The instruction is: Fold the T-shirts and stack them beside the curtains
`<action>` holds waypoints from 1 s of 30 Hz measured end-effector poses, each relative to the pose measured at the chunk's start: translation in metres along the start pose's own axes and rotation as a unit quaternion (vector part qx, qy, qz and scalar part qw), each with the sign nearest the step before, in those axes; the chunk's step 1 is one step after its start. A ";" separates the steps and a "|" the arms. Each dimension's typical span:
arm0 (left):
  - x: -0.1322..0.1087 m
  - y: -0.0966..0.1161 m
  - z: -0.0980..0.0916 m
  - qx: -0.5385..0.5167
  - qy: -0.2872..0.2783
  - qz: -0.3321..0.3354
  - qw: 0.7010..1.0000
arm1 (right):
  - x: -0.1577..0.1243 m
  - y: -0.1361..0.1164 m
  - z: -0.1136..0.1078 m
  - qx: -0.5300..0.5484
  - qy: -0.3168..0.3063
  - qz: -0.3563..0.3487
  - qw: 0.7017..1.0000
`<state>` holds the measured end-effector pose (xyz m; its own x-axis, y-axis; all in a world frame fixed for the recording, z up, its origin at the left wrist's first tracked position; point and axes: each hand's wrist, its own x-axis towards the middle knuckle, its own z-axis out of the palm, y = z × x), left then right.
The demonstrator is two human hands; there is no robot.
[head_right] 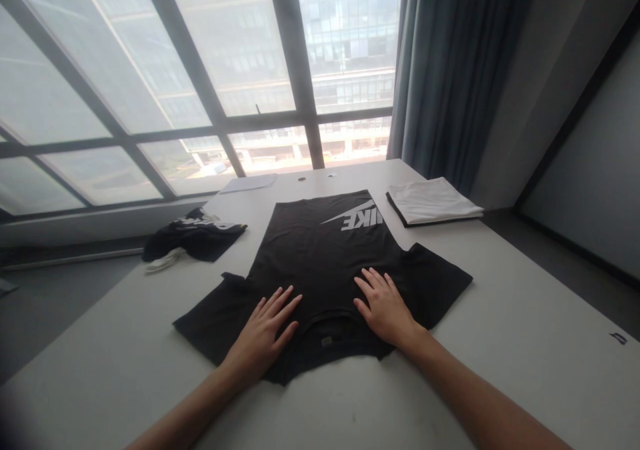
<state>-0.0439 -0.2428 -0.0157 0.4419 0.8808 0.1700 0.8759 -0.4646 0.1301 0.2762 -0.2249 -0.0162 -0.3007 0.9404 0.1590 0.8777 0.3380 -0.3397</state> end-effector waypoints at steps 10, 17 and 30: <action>0.000 0.002 -0.002 -0.003 -0.004 -0.004 1.000 | 0.000 0.000 0.001 0.004 0.001 0.001 1.000; 0.001 0.002 -0.002 -0.001 -0.007 -0.007 1.000 | 0.001 0.000 0.000 0.003 0.005 0.000 1.000; 0.001 0.001 0.000 -0.004 0.001 -0.007 1.000 | 0.000 0.000 -0.001 0.002 0.006 -0.001 1.000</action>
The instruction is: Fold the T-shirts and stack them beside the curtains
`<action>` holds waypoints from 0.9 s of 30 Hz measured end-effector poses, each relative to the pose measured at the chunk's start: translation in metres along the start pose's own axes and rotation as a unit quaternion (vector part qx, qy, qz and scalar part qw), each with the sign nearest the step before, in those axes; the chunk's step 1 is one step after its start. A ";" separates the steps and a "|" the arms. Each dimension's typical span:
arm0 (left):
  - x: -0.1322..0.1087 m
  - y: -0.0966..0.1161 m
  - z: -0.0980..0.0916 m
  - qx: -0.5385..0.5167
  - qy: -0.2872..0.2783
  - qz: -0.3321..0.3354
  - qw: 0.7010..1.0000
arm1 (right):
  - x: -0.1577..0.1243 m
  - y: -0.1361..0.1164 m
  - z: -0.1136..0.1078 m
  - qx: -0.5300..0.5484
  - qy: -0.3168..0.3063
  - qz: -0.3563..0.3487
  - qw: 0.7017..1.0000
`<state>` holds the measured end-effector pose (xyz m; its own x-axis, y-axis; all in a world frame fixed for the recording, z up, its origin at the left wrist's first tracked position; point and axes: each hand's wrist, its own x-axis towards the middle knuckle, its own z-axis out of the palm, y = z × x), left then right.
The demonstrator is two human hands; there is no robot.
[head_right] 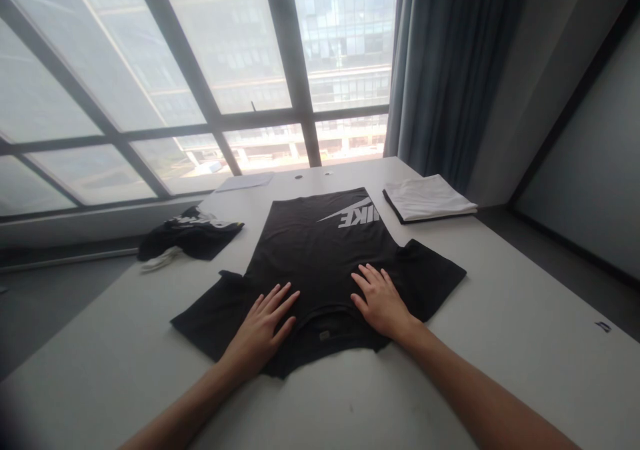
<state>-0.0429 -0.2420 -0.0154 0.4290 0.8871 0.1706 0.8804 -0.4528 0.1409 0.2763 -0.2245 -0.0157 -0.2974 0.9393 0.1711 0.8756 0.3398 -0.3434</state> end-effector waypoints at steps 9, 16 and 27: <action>-0.001 -0.002 0.002 -0.004 0.009 0.005 1.000 | 0.001 0.001 0.001 -0.003 -0.003 -0.001 1.000; 0.000 -0.002 0.002 0.001 0.008 0.005 1.000 | 0.001 0.001 0.002 -0.001 0.002 -0.004 1.000; -0.001 -0.001 0.001 0.002 0.005 0.003 1.000 | 0.001 -0.001 -0.002 -0.002 -0.006 0.001 1.000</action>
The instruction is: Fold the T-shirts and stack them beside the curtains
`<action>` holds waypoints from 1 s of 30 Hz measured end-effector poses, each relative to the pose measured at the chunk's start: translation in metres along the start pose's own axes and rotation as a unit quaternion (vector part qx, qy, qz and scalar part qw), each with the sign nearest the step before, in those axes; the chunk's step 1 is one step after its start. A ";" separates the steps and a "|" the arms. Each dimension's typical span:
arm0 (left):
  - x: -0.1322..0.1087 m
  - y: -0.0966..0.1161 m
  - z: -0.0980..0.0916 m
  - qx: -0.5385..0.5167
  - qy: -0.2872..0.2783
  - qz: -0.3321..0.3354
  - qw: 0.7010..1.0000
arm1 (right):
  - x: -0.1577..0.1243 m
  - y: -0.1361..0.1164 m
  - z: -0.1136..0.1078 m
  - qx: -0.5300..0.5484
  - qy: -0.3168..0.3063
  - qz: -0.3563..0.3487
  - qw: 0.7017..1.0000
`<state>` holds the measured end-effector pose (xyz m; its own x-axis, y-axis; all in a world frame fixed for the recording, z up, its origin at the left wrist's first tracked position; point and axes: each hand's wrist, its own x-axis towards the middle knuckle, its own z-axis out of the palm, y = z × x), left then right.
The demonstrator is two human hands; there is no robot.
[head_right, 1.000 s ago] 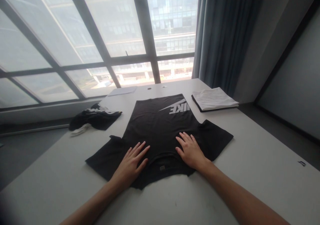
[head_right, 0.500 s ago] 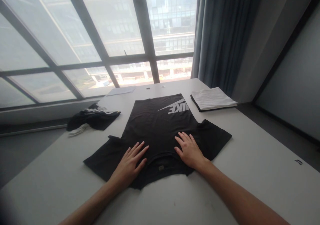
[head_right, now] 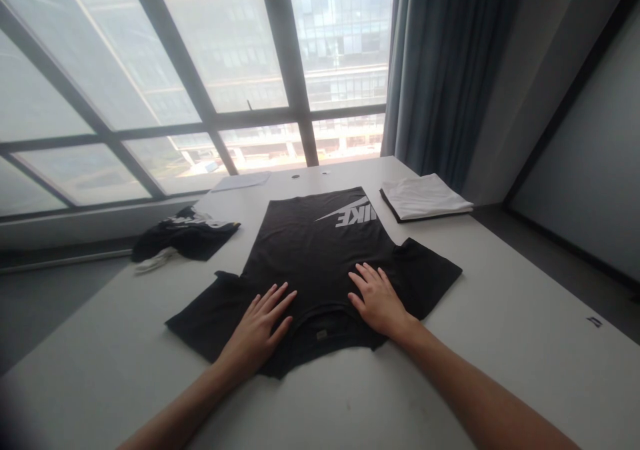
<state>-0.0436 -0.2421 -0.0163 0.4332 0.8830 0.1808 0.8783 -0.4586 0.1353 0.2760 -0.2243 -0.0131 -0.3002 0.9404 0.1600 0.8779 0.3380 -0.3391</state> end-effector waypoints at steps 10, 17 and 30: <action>0.001 0.000 0.000 0.004 -0.010 -0.002 1.000 | 0.000 0.000 0.001 0.002 0.001 0.002 1.000; 0.000 -0.002 0.003 0.015 -0.007 -0.001 1.000 | 0.000 0.000 0.001 0.003 0.000 0.003 1.000; 0.002 0.000 -0.001 0.017 -0.012 -0.001 1.000 | 0.000 -0.002 -0.002 0.002 -0.007 0.007 1.000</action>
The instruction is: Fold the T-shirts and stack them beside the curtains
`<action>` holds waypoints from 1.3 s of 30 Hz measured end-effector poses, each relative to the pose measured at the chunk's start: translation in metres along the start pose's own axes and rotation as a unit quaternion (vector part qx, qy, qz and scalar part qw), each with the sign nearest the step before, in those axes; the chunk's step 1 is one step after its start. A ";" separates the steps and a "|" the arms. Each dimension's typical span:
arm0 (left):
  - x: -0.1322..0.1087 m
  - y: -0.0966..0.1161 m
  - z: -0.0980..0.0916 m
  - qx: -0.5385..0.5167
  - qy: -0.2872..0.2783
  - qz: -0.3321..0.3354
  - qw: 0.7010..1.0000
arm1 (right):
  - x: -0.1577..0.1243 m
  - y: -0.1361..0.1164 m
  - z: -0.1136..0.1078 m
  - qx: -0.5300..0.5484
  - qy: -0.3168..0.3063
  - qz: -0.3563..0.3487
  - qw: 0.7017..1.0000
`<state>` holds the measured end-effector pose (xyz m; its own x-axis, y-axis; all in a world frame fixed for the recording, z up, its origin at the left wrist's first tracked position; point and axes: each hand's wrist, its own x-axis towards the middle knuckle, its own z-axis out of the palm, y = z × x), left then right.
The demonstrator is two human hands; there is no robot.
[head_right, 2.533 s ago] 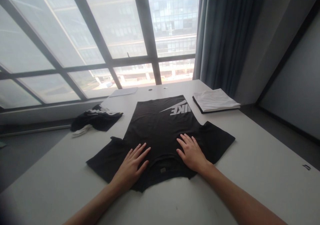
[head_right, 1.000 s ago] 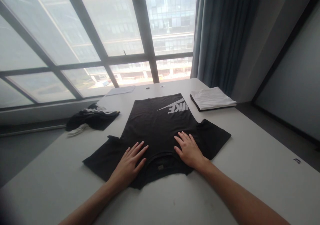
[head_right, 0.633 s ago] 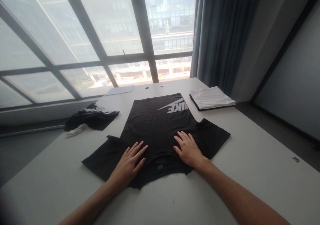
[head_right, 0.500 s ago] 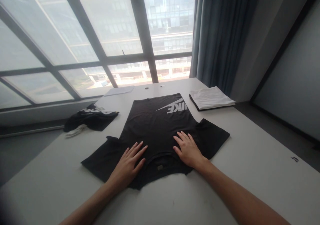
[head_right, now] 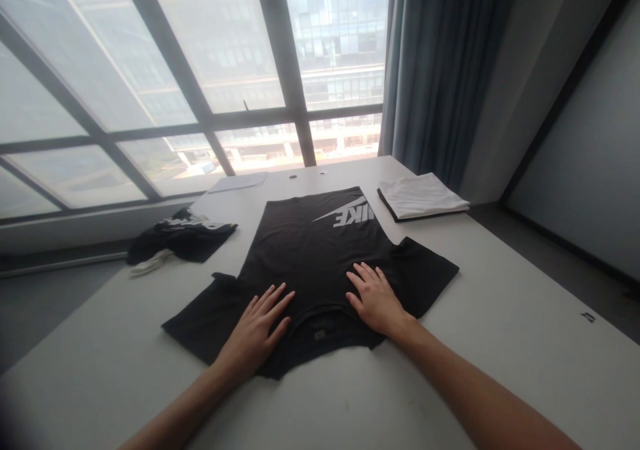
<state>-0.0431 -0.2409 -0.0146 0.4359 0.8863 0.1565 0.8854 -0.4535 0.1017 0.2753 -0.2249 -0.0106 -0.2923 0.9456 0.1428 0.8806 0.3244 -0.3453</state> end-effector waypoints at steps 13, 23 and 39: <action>-0.001 -0.002 0.004 -0.001 0.007 0.003 1.000 | 0.001 0.001 0.002 0.001 0.000 -0.001 1.000; -0.001 -0.002 0.003 -0.001 0.003 0.001 1.000 | 0.001 0.002 0.003 0.007 -0.002 0.001 1.000; -0.001 -0.002 0.003 -0.005 0.015 0.008 1.000 | 0.000 0.000 0.000 0.009 -0.002 0.002 1.000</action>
<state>-0.0448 -0.2407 -0.0179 0.4450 0.8756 0.1879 0.8764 -0.4689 0.1096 0.2755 -0.2249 -0.0108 -0.2908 0.9468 0.1380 0.8745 0.3216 -0.3631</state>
